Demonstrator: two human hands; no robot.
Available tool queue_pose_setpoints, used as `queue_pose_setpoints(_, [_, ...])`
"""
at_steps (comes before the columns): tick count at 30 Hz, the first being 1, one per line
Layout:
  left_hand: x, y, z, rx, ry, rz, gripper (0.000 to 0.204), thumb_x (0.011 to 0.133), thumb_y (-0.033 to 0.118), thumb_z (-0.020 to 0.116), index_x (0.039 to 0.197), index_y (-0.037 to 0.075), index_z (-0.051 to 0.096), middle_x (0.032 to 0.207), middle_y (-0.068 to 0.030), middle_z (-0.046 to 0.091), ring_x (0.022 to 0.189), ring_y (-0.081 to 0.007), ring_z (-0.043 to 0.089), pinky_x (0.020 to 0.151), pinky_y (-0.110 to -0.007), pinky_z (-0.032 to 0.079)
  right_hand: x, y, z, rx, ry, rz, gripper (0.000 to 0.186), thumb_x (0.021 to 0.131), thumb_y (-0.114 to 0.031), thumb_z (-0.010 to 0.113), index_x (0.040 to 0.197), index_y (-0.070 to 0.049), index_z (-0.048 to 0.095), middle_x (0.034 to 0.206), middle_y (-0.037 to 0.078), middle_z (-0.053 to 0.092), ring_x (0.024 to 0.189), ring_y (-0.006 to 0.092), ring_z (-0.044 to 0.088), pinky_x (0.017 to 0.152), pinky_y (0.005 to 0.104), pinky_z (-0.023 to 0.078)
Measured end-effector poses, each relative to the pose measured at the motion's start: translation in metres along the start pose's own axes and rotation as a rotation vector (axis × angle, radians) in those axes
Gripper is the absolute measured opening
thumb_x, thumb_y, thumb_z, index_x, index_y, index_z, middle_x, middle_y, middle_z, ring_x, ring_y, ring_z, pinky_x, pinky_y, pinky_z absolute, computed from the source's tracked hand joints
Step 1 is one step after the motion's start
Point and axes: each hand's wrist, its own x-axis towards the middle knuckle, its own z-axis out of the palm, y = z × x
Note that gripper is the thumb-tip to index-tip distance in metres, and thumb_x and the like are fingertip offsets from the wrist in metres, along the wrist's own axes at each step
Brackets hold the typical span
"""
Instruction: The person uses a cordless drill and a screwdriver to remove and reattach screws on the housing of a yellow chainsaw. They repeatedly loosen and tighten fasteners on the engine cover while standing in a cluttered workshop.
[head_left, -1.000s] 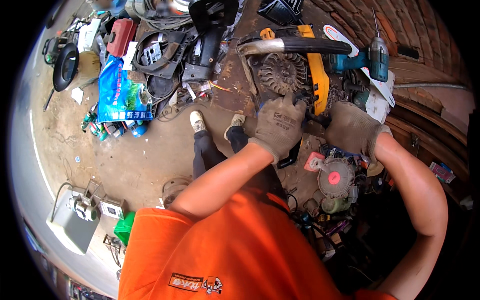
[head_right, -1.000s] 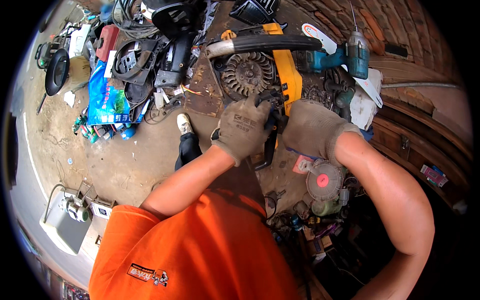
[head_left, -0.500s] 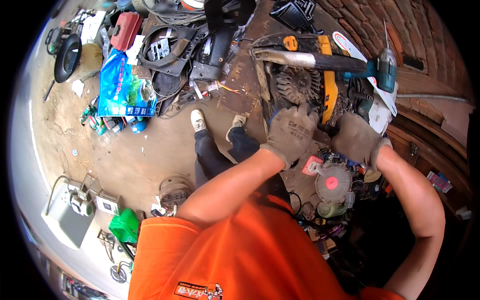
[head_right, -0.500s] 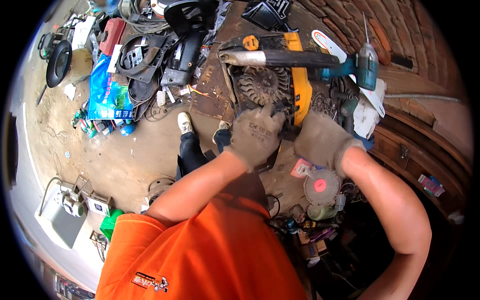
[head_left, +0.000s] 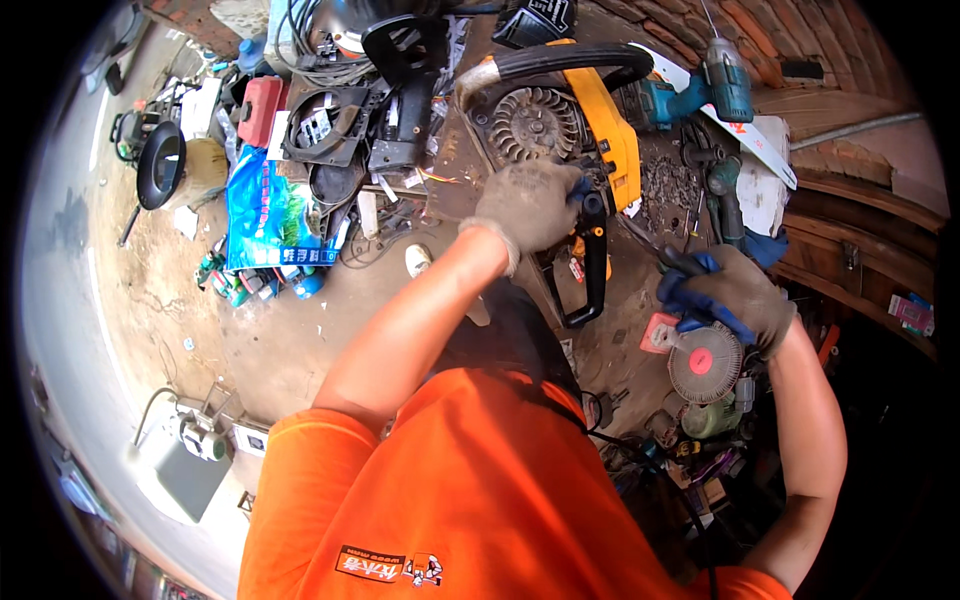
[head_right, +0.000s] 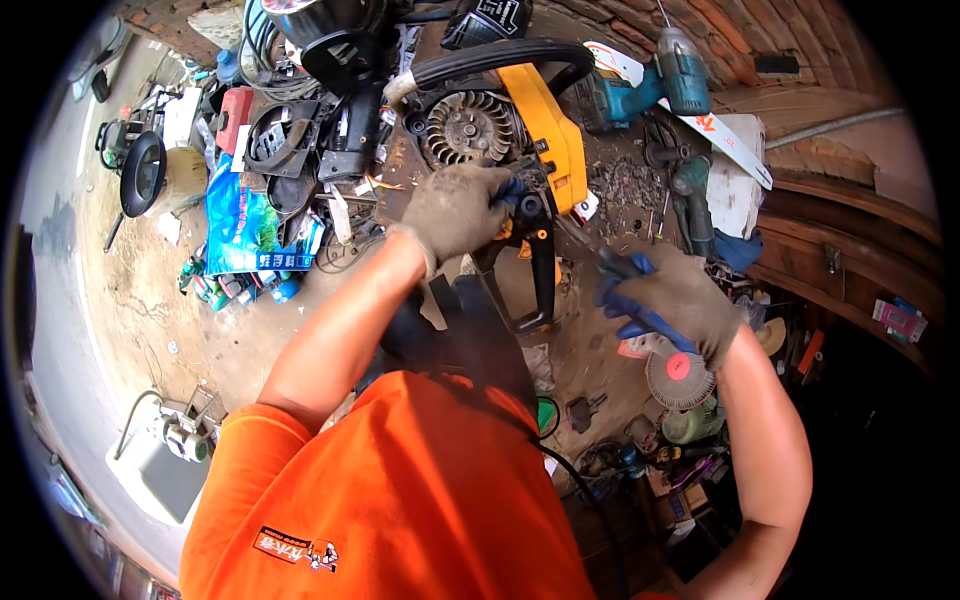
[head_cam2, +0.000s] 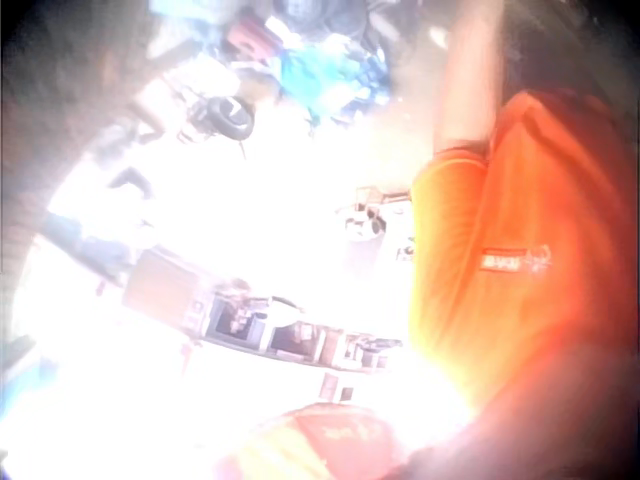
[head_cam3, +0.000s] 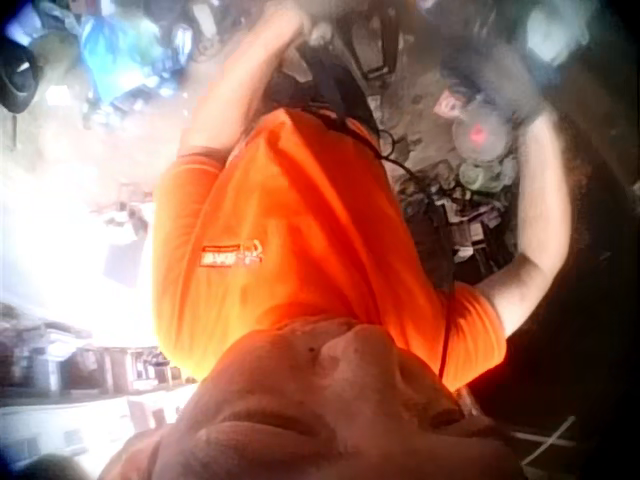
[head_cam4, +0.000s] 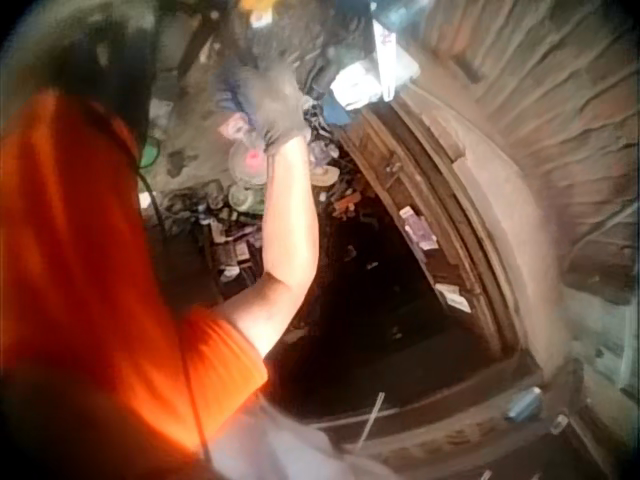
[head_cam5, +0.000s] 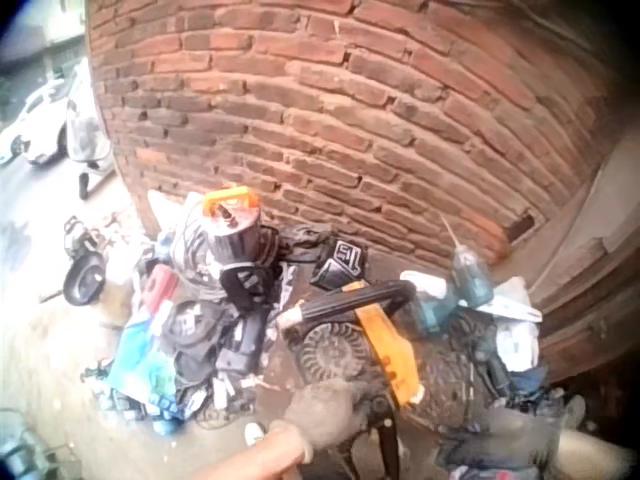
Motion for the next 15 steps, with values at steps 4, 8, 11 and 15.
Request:
queue_pose_setpoints(4, [0.008,0.004,-0.008,0.091,-0.085,-0.045,0.038,0.082,0.029,0.068,0.117,0.015,0.071,0.11,-0.0175,0.069,0.105,-0.0354,0.066,0.089,-0.046,0.053,0.016,0.01,0.013,0.261,-0.078,0.052,0.029,0.089,-0.011,0.067,0.115,0.002,0.063,0.09,0.01,0.07,0.074,0.0192,0.071,0.058,0.032,0.059])
queue_pose_setpoints(8, [0.004,0.007,-0.005,0.089,-0.017,-0.014,0.04,0.08,0.031,0.071,0.116,0.015,0.071,0.105,-0.0172,0.07,0.102,-0.0356,0.067,0.088,-0.046,0.054,0.025,0.014,0.014,0.324,-0.094,0.057,0.033,0.088,-0.007,0.066,0.118,0.004,0.058,0.093,0.013,0.071,0.073,0.0195,0.072,0.059,0.0289,0.059])
queue_pose_setpoints(11, [0.003,0.013,-0.007,0.083,-0.011,-0.052,0.039,0.08,0.031,0.071,0.115,0.014,0.07,0.103,-0.017,0.071,0.1,-0.0355,0.068,0.087,-0.047,0.054,0.031,0.01,0.013,0.315,-0.11,0.087,0.042,0.088,-0.005,0.065,0.125,0.006,0.051,0.095,0.014,0.072,0.075,0.0199,0.073,0.06,0.0282,0.059])
queue_pose_setpoints(15, [0.003,0.013,-0.005,0.072,-0.021,-0.059,0.038,0.079,0.032,0.071,0.112,0.012,0.07,0.102,-0.0169,0.07,0.098,-0.0355,0.068,0.085,-0.047,0.054,0.028,-0.002,0.019,0.305,0.001,0.055,0.021,0.091,-0.017,0.065,0.098,0.003,0.069,0.084,0.011,0.071,0.069,0.0193,0.071,0.054,0.0344,0.059])
